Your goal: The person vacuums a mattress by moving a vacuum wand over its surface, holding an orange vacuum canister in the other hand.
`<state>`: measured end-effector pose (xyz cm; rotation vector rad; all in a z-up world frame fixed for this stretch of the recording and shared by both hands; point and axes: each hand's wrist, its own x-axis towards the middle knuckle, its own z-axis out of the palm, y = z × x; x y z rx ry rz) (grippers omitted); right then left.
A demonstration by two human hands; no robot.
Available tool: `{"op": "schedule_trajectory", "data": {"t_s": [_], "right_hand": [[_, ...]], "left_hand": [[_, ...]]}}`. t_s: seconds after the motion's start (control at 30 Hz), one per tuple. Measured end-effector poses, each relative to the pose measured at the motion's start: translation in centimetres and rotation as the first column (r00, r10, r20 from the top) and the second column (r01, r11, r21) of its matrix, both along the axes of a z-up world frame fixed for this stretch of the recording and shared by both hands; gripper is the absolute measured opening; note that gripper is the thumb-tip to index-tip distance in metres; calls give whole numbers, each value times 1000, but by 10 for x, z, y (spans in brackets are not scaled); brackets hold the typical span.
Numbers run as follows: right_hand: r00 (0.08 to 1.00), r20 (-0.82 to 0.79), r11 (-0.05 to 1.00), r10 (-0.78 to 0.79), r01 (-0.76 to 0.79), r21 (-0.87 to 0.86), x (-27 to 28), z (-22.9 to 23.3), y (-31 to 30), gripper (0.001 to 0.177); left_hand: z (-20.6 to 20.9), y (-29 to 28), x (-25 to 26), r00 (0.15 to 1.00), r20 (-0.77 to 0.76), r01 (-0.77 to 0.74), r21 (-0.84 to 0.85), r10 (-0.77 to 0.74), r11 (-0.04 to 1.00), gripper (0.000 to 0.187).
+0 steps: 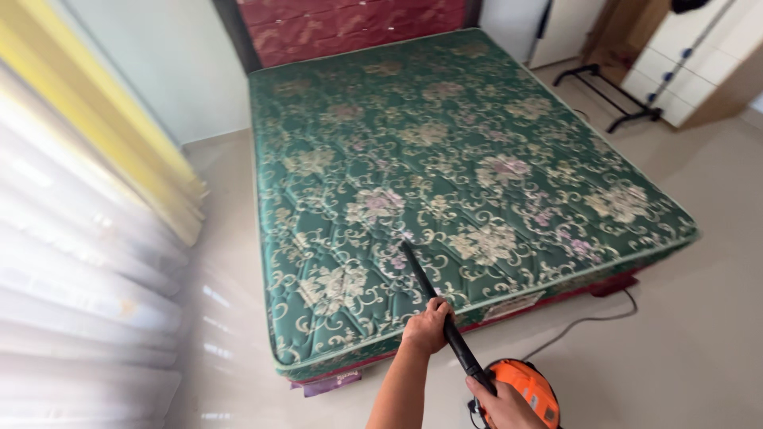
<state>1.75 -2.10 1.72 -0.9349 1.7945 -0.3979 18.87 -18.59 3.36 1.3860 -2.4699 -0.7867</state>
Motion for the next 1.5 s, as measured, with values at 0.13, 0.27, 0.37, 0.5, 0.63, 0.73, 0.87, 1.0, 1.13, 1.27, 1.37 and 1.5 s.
{"op": "schedule_trajectory", "data": {"t_s": [0.13,0.27,0.37,0.5,0.63,0.73,0.87,1.0,1.13,1.27,1.37,1.5], "right_hand": [[995,103,993,6,-18,115,16,15,-8,54],[996,79,981,32,-46,187,26,26,-14,54],[994,77,981,77,-89,171,31,22,-20,55],[991,41,977,129,-134,164,44,9,-31,57],[984,4,973,176,-174,153,62,0,-31,58],[981,30,981,190,-191,34,76,-4,-33,59],[979,37,975,199,-202,89,95,-2,-35,59],[974,87,974,209,-215,73,114,7,-37,57],[968,100,971,229,-234,44,137,12,-36,54],[959,72,959,275,-279,50,152,20,-32,54],[956,114,961,269,-275,35,163,29,-35,51],[933,189,944,305,-323,67,175,33,-39,51]], "left_hand": [[0,1,18,998,39,-46,31,45,998,30],[1,6,36,995,-13,-96,41,96,995,34],[3,4,48,992,-29,-119,38,121,992,37],[2,9,71,984,-44,-167,64,170,984,43],[-8,10,93,982,-74,-173,32,175,984,49],[-14,6,108,981,-54,-188,13,188,982,42],[-11,9,129,976,-49,-214,16,215,977,44],[-5,12,153,972,-28,-234,34,235,972,38],[-4,14,172,971,-45,-237,5,237,972,43],[-3,20,191,961,-52,-271,24,272,962,41],[1,22,204,954,-72,-291,6,291,957,43],[2,23,221,938,-46,-340,51,342,939,34]]}}
